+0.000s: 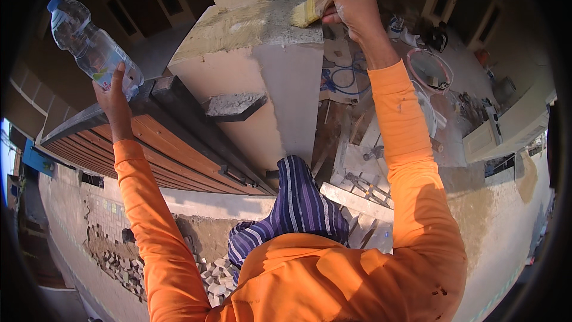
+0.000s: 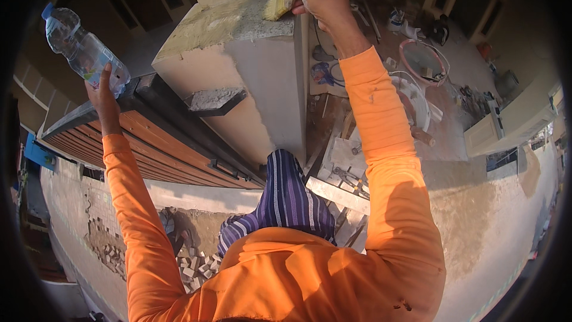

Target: The person applies plaster to a concrete pillar using a brush and trowel. They repeatedly wet the surface with water from a bottle, spread the plaster, and smooth it with a trowel. The person also uses a brush to clean the surface and a hammer to tap the trowel.

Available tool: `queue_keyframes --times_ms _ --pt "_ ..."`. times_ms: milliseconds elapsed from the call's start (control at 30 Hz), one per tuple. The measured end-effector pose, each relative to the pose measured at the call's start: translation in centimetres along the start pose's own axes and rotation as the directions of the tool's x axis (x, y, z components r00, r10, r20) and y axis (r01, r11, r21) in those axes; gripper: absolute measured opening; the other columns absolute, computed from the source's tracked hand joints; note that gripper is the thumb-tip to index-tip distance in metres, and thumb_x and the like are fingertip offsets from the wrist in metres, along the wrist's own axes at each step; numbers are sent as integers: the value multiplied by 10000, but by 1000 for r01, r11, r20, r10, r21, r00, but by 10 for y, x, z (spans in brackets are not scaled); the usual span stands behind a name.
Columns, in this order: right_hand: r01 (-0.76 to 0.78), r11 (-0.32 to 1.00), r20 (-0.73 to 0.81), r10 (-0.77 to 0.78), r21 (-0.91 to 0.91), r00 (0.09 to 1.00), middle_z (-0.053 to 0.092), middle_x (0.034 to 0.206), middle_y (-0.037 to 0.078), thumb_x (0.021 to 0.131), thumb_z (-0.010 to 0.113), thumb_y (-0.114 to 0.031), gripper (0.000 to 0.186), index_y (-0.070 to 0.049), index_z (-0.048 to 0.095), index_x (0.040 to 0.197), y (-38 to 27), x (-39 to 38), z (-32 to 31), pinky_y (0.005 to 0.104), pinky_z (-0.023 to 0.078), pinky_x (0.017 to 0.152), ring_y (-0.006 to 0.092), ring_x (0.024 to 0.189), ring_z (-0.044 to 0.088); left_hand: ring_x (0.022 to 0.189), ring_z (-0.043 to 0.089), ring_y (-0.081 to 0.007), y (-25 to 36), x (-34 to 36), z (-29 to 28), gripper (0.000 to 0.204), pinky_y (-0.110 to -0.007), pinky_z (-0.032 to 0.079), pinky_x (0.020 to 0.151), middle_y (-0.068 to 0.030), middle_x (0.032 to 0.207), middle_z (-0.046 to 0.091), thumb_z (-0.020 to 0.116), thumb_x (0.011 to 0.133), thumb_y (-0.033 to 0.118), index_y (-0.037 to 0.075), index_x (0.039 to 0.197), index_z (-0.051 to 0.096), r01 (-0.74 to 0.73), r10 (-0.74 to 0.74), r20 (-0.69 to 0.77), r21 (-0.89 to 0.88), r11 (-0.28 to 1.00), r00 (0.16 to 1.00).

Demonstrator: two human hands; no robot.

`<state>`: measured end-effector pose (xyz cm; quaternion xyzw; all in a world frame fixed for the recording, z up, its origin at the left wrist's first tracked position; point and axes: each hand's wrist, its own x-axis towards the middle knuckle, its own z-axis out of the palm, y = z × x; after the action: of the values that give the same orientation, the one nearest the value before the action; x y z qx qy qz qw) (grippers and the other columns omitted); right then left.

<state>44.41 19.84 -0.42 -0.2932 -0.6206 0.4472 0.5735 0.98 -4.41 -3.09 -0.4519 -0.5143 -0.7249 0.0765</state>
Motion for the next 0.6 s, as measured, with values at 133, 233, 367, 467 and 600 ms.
queue_keyframes --times_ms 133,233,367,467,600 --pt "51 997 82 -56 56 995 732 870 150 960 719 -177 273 90 682 1006 -3 -22 -5 305 621 569 214 692 739 1151 614 -205 1 0 1 583 -346 467 1040 -107 1260 624 814 913 254 2 1357 532 9 -9 2 -9 1000 1000" --pt "186 980 -21 -185 70 983 733 840 134 954 748 -208 301 86 707 1006 -8 -14 6 294 618 600 187 677 731 1148 615 -201 3 0 2 578 -343 470 1031 -107 1255 624 815 910 244 2 1352 533 20 -20 -6 -8 1000 1000" --pt "150 950 -5 -158 -275 987 694 601 113 920 698 -338 443 53 711 712 -7 -14 35 358 570 622 192 580 712 1137 619 -201 6 -2 4 571 -339 474 1020 -106 1247 626 819 905 231 5 1345 534 32 -32 -16 -17 999 999" --pt "318 924 204 -276 -213 939 711 639 133 918 688 -319 436 71 711 726 -8 -21 50 347 583 609 203 587 724 1123 623 -198 7 -3 5 565 -339 479 1011 -104 1234 629 818 904 233 6 1338 537 18 -19 -16 -47 999 1000" --pt "294 950 79 -287 -102 955 732 782 130 955 714 -221 345 121 710 913 -17 -15 59 298 608 587 162 625 721 1112 626 -196 9 -5 4 557 -339 481 1005 -99 1223 633 816 906 244 10 1330 540 -22 23 5 -31 999 1000"
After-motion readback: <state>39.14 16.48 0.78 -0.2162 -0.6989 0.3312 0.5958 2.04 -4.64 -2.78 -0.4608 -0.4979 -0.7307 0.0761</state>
